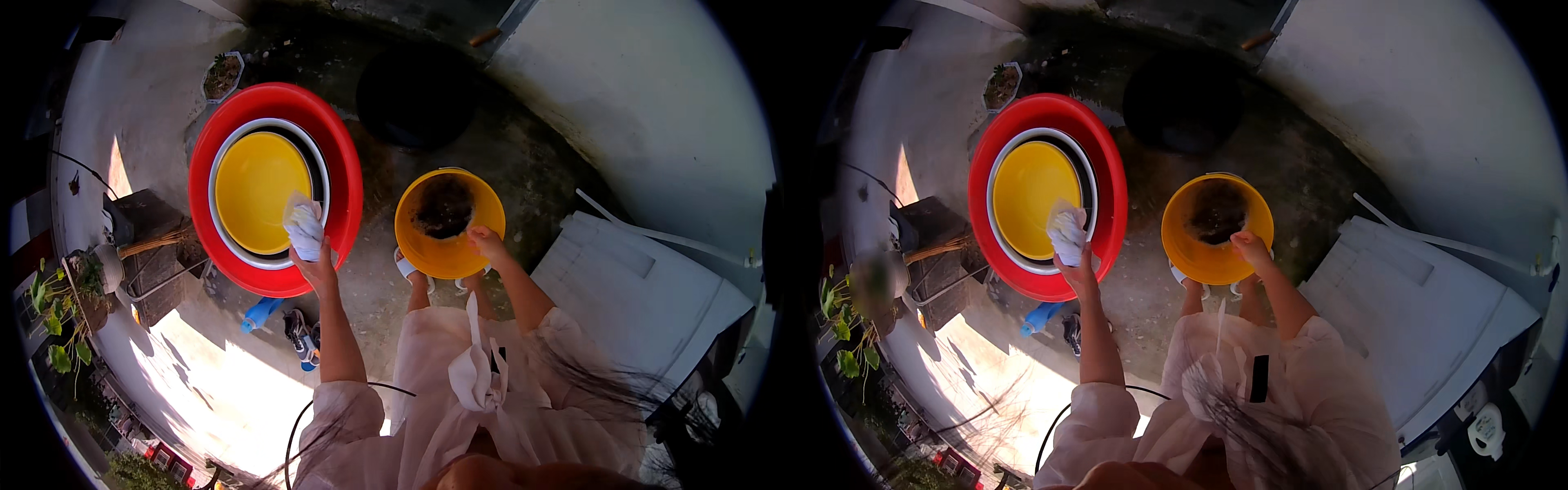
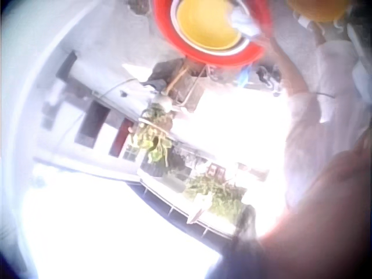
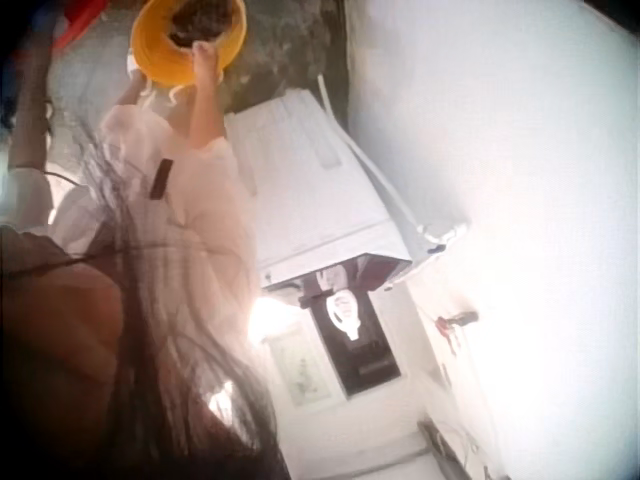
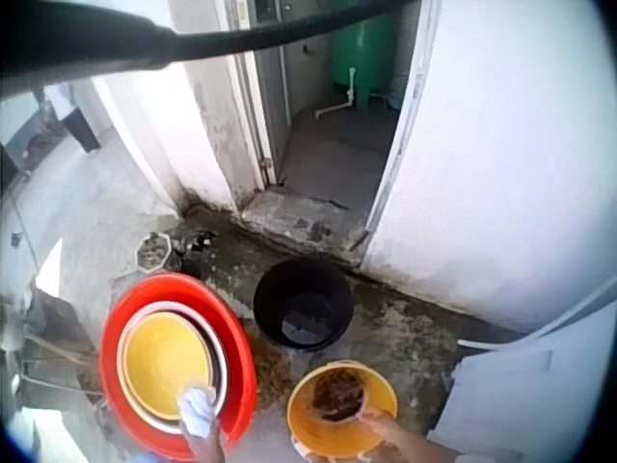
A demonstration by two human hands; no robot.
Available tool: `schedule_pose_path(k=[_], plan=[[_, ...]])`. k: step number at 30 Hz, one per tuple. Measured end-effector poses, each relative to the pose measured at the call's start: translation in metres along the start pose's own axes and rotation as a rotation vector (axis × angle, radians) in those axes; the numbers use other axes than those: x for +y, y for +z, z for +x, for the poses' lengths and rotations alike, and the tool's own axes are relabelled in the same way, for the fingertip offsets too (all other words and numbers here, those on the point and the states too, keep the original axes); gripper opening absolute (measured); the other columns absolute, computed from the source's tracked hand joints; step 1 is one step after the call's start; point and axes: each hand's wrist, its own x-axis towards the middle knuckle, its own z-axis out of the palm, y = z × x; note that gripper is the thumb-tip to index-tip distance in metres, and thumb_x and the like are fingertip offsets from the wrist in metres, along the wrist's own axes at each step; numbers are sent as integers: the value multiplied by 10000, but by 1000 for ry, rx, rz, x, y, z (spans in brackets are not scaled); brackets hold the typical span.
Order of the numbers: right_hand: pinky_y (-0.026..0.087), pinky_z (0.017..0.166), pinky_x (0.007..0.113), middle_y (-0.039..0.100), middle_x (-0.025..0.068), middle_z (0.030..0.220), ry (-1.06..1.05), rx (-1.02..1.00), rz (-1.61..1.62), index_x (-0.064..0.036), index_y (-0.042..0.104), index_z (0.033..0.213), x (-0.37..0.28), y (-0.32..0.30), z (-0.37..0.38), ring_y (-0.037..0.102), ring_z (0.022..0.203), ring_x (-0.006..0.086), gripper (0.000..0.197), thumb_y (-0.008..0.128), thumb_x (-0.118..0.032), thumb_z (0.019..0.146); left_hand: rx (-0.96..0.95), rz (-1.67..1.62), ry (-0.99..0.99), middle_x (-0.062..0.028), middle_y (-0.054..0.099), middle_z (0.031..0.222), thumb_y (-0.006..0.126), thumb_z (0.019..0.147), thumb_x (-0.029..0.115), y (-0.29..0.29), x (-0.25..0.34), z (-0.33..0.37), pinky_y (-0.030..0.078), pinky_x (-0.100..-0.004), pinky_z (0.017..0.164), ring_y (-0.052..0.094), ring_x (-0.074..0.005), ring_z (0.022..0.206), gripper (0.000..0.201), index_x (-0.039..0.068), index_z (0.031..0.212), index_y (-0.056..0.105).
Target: The person organizes several basins, rinses a black cloth, and then washes several pairs of shoes and slippers using a hose and water in a bucket before placing them aside.
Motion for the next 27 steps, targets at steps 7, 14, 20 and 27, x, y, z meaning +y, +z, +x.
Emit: schedule_pose_path(k=[7, 14, 20, 27], plan=[[376, 908, 419, 432, 174, 1242, -330, 308, -935, -74, 462, 1198, 73, -6, 179, 422, 1137, 314, 507, 624, -269, 760, 174, 307, 274, -199, 416, 1271, 561, 860, 190, 2, -15, 77, 388, -392, 934, 462, -299, 1121, 556, 3, 1307, 289], [334, 903, 529, 231, 201, 1367, -356, 637, -1307, -109, 392, 1270, 77, 58, 284, 264, 1220, 419, 537, 537, -242, 770, -26, 73, 396, -187, 529, 1107, 408, 898, 14, 87, -77, -22, 468, -340, 809, 559, -250, 946, 290, -33, 1184, 384], [368, 909, 437, 440, 196, 1211, -692, 464, -1716, -68, 435, 1229, 127, 56, 312, 411, 1108, 334, 462, 512, -198, 793, 50, 229, 718, -176, 548, 946, 365, 894, 12, 87, -90, -39, 474, -325, 625, 556, -242, 734, 226, 21, 1118, 392], [414, 874, 387, 570, 182, 1057, -466, 502, -1297, -37, 540, 1112, 95, 13, 314, 547, 967, 295, 325, 431, -175, 839, -177, -53, 620, -195, 567, 869, 385, 867, -24, 131, -51, -61, 488, -293, 589, 579, -222, 669, 169, -23, 986, 506]])
